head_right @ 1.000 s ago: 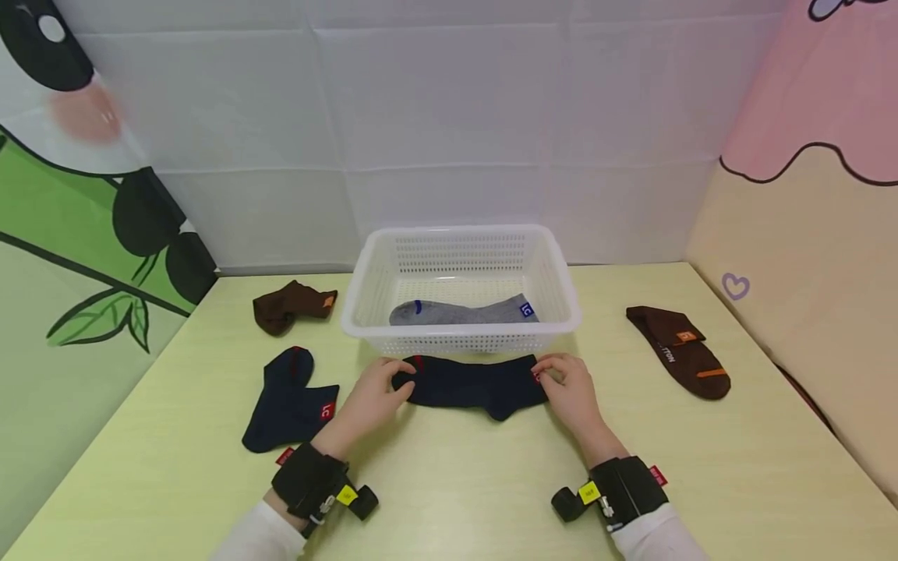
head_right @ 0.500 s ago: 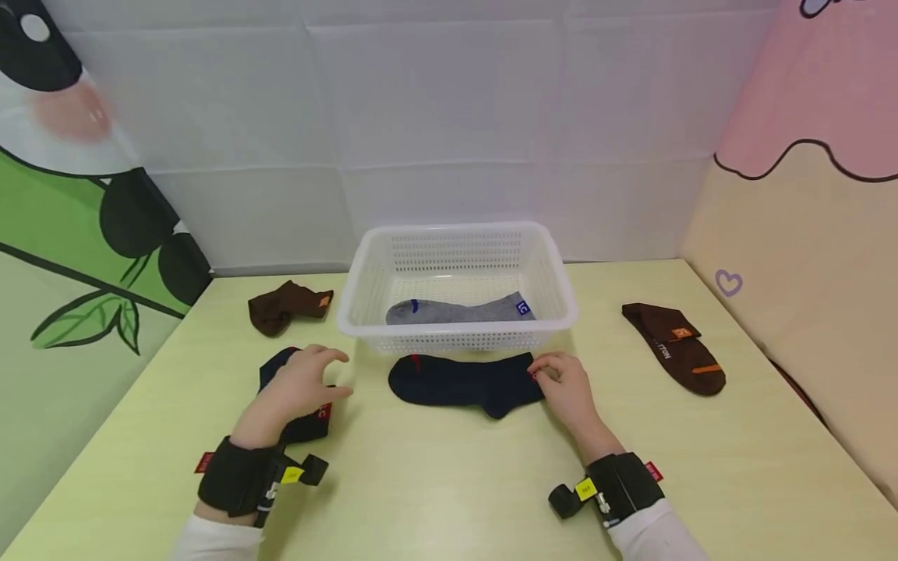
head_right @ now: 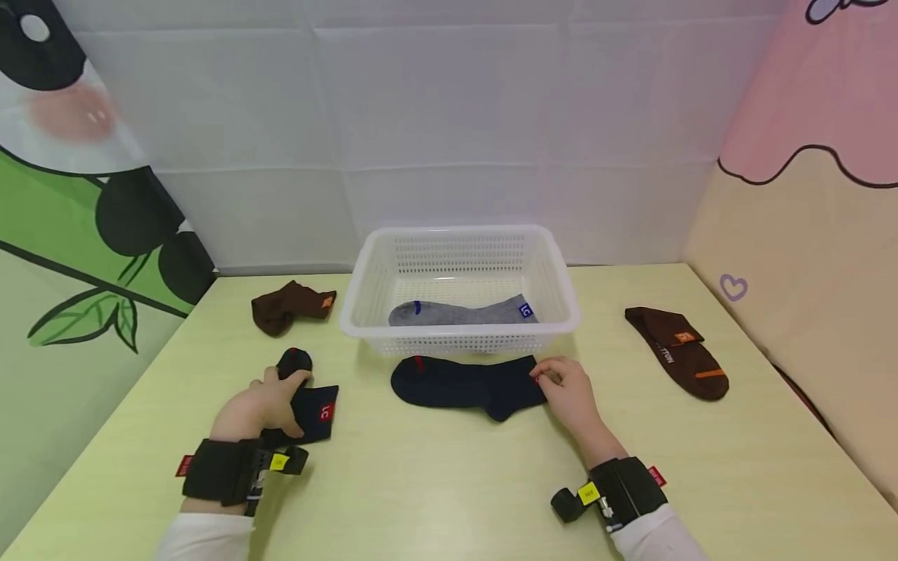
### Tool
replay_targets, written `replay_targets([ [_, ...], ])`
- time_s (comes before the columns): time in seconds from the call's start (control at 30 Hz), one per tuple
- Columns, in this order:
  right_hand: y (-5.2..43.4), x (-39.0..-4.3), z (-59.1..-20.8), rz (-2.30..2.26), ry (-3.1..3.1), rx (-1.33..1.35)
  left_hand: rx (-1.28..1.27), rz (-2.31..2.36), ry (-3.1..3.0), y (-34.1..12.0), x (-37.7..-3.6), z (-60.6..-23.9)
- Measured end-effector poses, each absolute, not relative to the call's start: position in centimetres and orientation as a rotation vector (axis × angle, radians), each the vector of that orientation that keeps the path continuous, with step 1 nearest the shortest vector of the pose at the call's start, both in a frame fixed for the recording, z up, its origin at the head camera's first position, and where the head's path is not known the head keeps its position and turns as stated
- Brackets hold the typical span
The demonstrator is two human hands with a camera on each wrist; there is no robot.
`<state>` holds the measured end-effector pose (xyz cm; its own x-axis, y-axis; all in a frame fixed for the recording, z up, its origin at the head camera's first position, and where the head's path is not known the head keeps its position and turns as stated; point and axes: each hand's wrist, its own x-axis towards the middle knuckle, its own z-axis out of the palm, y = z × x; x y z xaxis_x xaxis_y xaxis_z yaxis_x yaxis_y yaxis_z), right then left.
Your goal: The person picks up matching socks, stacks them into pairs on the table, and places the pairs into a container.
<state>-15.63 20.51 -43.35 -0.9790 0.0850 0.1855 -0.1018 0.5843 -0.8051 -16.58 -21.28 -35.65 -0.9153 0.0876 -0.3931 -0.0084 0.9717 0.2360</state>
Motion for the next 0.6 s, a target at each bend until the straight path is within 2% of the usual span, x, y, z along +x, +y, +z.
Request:
replay_targets([
  [0.6, 20.5, -15.5, -43.3, 1.324, -2.626, 0.018, 0.145, 0.279, 2.724, -17.4, -15.5, -36.6],
])
